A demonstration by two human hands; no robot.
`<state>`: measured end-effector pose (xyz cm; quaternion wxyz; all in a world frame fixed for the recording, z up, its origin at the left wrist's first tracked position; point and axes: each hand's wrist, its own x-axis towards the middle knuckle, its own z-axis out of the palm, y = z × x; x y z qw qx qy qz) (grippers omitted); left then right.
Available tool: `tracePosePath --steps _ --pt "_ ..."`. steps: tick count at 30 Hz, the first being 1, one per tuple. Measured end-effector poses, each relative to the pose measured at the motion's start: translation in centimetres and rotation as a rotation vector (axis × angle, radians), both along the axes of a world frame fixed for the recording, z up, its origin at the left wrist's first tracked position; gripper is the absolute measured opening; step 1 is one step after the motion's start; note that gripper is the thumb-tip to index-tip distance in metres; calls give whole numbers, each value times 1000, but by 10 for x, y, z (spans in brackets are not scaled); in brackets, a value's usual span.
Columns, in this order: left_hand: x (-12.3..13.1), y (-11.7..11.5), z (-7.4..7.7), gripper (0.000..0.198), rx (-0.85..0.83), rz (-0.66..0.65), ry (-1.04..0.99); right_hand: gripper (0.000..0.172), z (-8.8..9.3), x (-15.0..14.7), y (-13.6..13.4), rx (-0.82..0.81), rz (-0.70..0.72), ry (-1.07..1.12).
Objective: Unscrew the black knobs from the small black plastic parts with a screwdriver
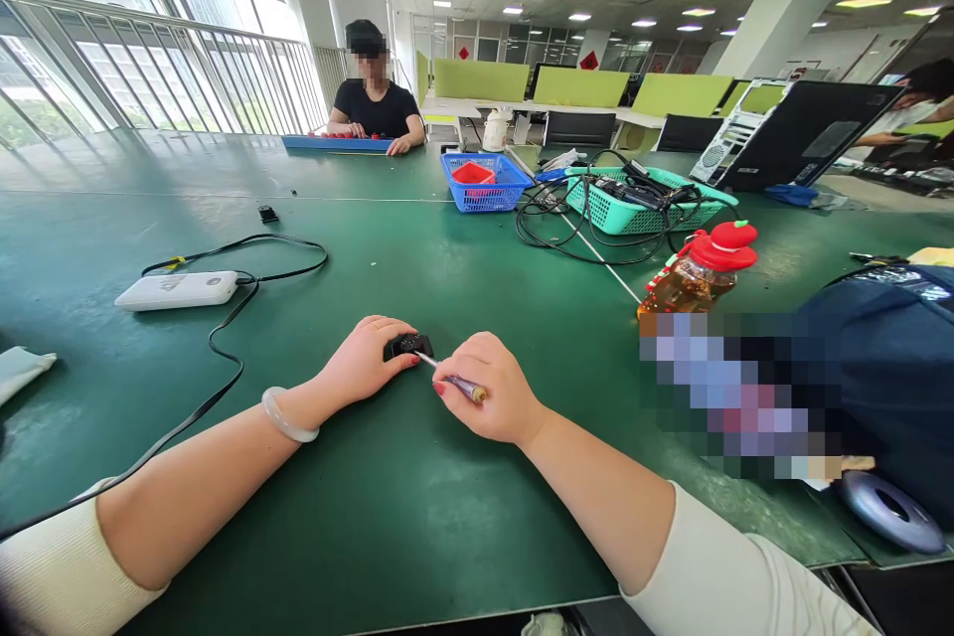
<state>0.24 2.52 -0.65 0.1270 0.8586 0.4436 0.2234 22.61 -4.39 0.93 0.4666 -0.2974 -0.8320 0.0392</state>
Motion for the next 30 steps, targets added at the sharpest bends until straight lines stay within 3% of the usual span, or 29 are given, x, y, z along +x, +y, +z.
tracePosePath --steps 4,15,30 --pt "-1 2 -2 30 -8 -11 -18 14 1 -3 0 66 36 -66" --pt "-1 3 -1 29 -32 17 -31 12 2 -7 -4 170 -33 -289" --pt "-1 4 -4 32 -19 25 -3 11 -1 -6 -4 177 -56 -298"
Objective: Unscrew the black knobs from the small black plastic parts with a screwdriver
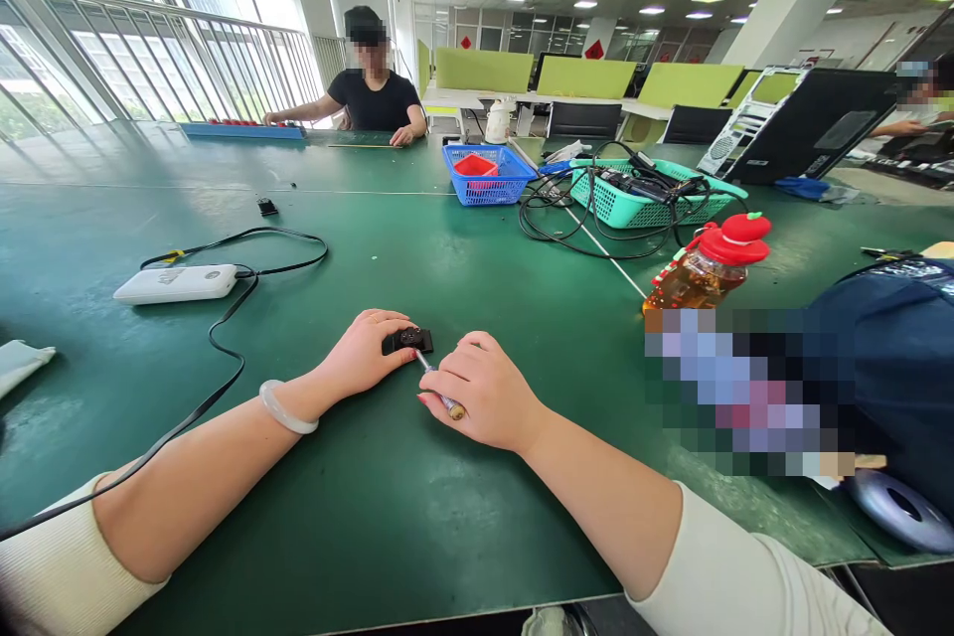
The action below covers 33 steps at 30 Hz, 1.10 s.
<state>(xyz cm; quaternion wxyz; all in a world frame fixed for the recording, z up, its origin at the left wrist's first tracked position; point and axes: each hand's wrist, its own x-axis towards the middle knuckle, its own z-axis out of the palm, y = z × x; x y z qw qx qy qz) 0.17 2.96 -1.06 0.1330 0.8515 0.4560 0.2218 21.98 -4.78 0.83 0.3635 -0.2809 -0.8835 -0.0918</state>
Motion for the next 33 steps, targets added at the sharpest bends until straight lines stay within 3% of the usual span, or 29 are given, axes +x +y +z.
tracePosePath --steps 16,33 --pt "0 -1 2 31 -20 9 15 9 -4 -3 -1 -42 -39 -150" --pt "0 -2 2 30 -12 -12 24 12 -1 -4 -3 -15 -51 -93"
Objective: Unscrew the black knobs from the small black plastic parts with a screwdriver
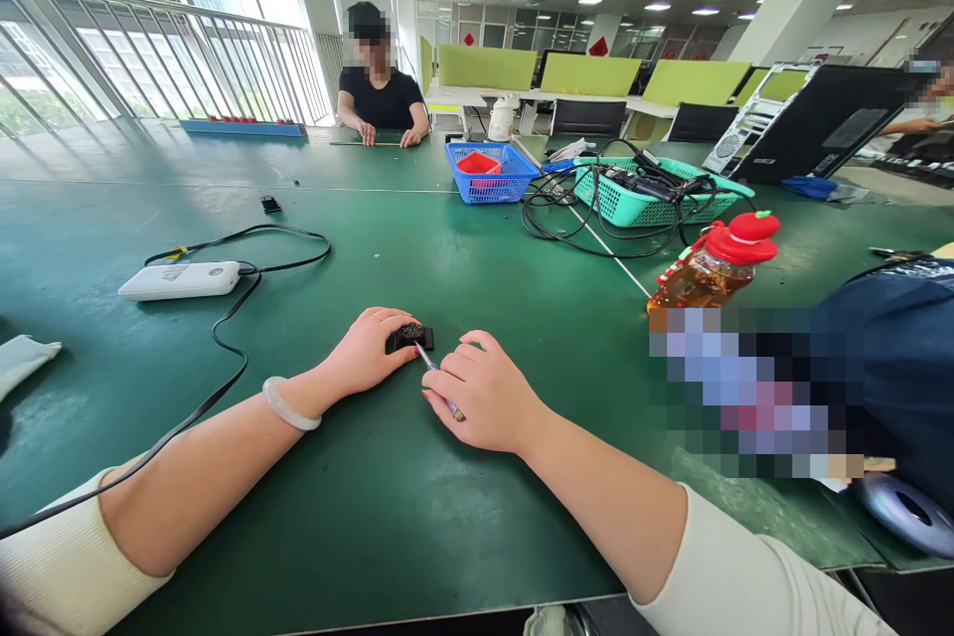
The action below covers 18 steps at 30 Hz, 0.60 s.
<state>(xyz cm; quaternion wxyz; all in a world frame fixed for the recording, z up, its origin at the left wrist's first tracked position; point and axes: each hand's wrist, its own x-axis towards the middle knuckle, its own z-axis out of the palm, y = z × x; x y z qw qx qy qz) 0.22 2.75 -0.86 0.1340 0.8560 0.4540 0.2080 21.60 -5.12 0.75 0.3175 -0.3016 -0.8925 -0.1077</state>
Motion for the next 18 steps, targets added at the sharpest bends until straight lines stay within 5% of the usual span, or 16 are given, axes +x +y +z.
tracePosePath --steps 18 --pt "1 1 -2 28 -2 14 15 15 -3 -1 1 4 6 15"
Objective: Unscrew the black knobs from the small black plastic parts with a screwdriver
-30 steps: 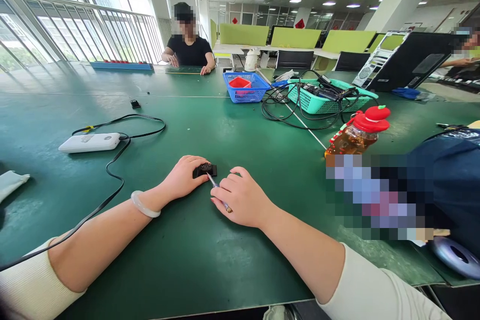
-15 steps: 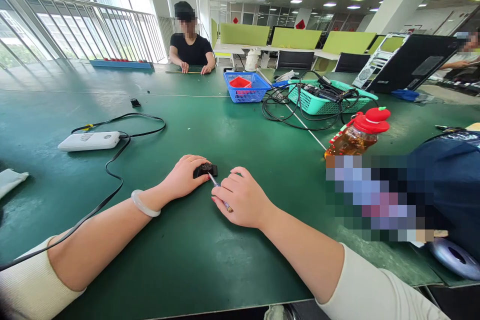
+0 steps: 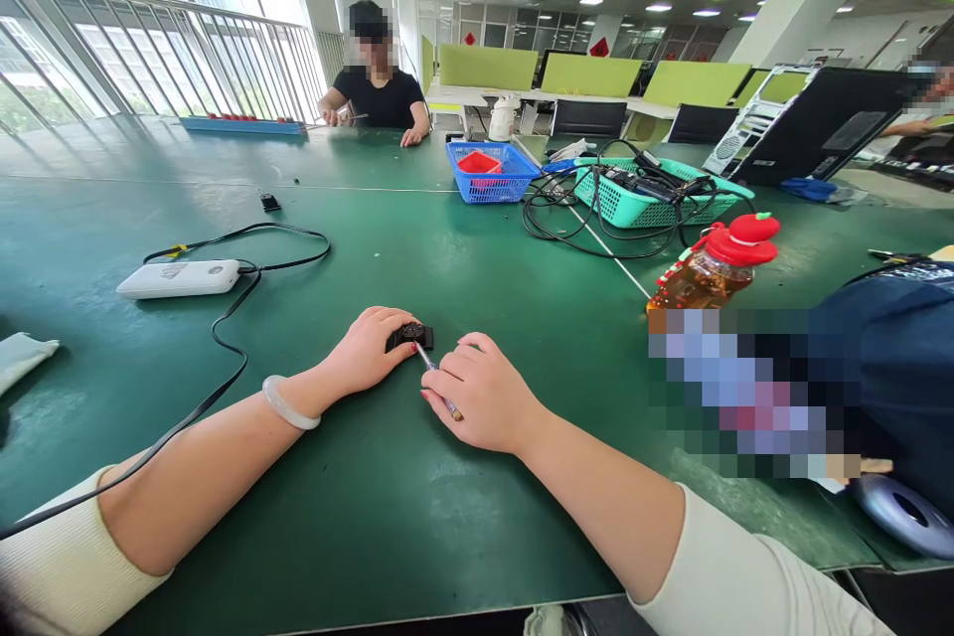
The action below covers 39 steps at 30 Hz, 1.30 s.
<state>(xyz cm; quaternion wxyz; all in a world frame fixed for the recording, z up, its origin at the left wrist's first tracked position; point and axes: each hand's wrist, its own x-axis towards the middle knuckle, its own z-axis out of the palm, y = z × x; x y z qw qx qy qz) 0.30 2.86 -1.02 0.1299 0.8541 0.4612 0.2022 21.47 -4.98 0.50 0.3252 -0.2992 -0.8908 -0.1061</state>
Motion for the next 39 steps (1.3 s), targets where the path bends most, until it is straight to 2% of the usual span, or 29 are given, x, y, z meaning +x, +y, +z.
tracePosePath --steps 20,31,39 --pt "0 0 1 26 -14 3 -22 15 1 -1 -1 15 11 4" --pt "1 1 7 32 -89 72 -56 15 1 0 -1 29 1 -11" --pt "0 1 7 29 -80 39 -75 15 2 0 -2 11 2 -8"
